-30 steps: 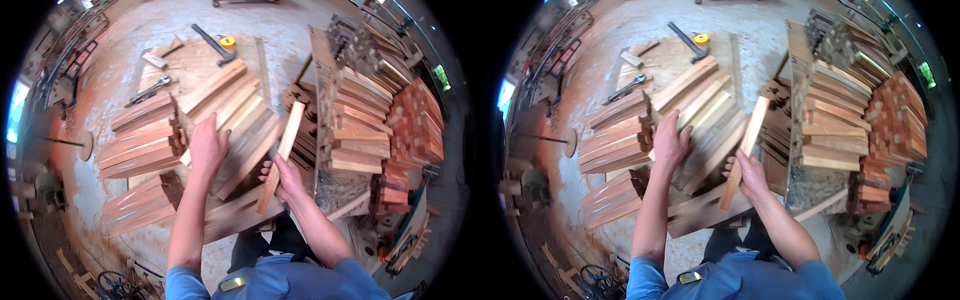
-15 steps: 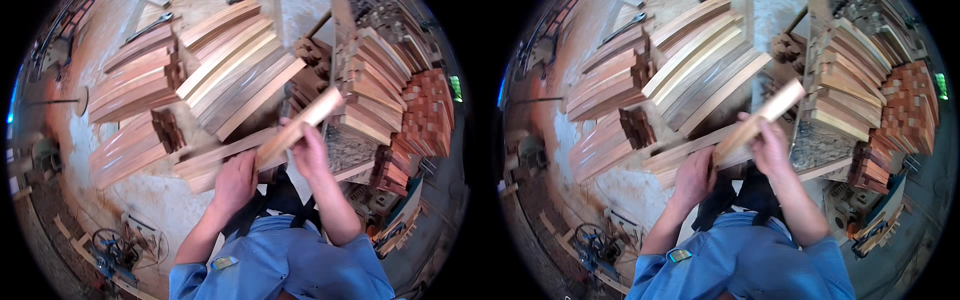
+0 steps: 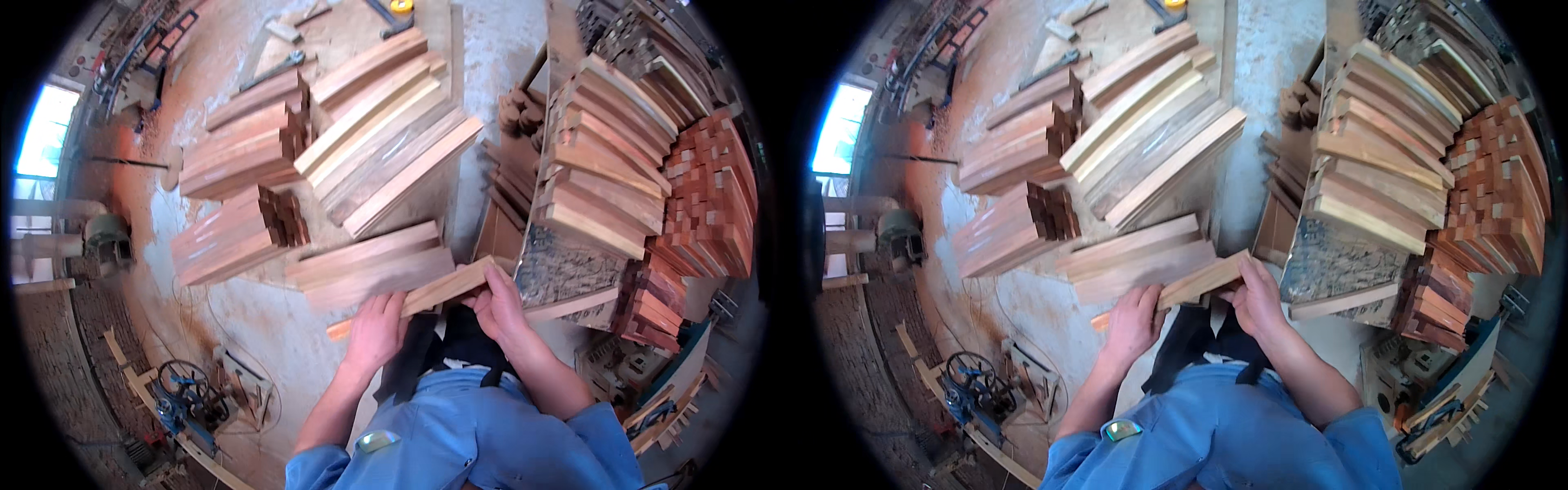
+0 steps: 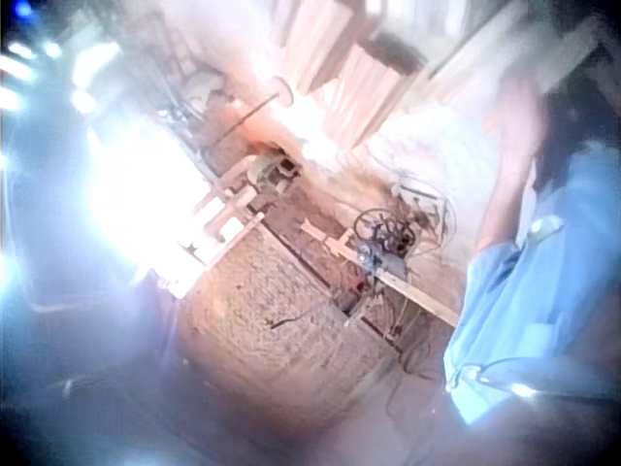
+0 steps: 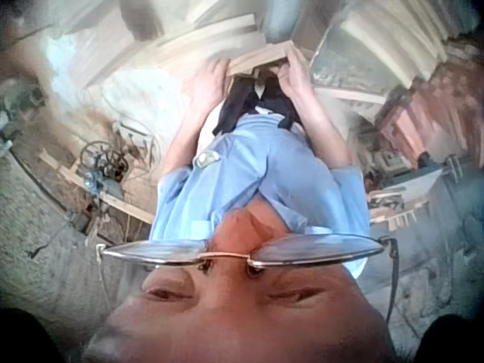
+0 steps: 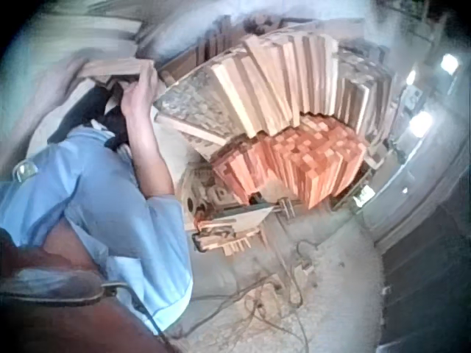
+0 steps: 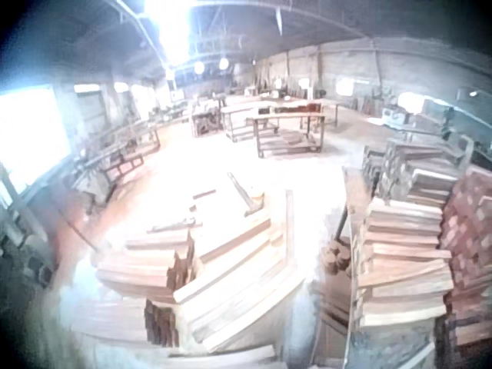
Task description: The person repeatedly picks up wooden planks from a pile on a workbench and stacks them onto a separate pile. The person handles the wood by hand, moving pieces one by one or in small groups, and places them in a neat stack.
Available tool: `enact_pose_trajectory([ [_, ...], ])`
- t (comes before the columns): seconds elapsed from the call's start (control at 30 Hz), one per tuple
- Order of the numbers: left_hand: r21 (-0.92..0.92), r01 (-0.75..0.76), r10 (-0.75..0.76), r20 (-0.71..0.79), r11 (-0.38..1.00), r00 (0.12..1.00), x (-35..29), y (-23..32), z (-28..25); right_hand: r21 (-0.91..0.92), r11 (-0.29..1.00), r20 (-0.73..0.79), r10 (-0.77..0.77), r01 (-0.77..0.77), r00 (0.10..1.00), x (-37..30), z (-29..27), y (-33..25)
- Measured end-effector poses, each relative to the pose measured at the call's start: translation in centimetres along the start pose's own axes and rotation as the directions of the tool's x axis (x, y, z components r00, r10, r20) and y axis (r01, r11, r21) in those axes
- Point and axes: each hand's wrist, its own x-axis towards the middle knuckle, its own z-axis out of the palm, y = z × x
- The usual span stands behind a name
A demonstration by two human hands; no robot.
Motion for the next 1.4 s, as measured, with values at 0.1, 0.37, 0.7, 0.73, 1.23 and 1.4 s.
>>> enact_pose_trajectory([
  [0.1, 0.019, -0.052, 0.052, -0.043, 0.998, 0.998, -0.1, 2.3, 0.1, -0.185, 0.98, 0.03, -0.072, 0.076, 0.997, -0.3, -3.3, -1.9],
  [0.37, 0.114, -0.174, 0.181, -0.055, 0.978, 0.982, 0.7, 8.8, 0.5, -0.12, 0.969, 0.018, -0.215, 0.216, 0.976, -3.2, -8.6, -4.7],
  [0.7, 0.114, -0.256, 0.262, -0.036, 0.96, 0.964, 3.3, 10.5, 0.1, -0.073, 0.945, -0.032, -0.323, 0.32, 0.946, -3.7, -7.8, -8.3],
  [0.73, 0.129, -0.229, 0.232, -0.009, 0.965, 0.973, 3.9, 10.6, 0.2, -0.09, 0.933, -0.084, -0.356, 0.349, 0.931, -4.0, -7.8, -8.9],
  [1.23, -0.583, 0.106, -0.032, 0.137, 0.805, 0.99, 4.7, 2.4, -0.2, -0.996, -0.074, 0.084, -0.871, 0.039, 0.484, -1.1, -9.1, -23.3],
  [1.4, -0.728, 0.322, -0.186, 0.265, 0.605, 0.946, 5.2, 2.3, -0.7, -0.816, -0.575, 0.466, -0.717, -0.062, 0.519, 3.1, -10.4, -28.7],
])
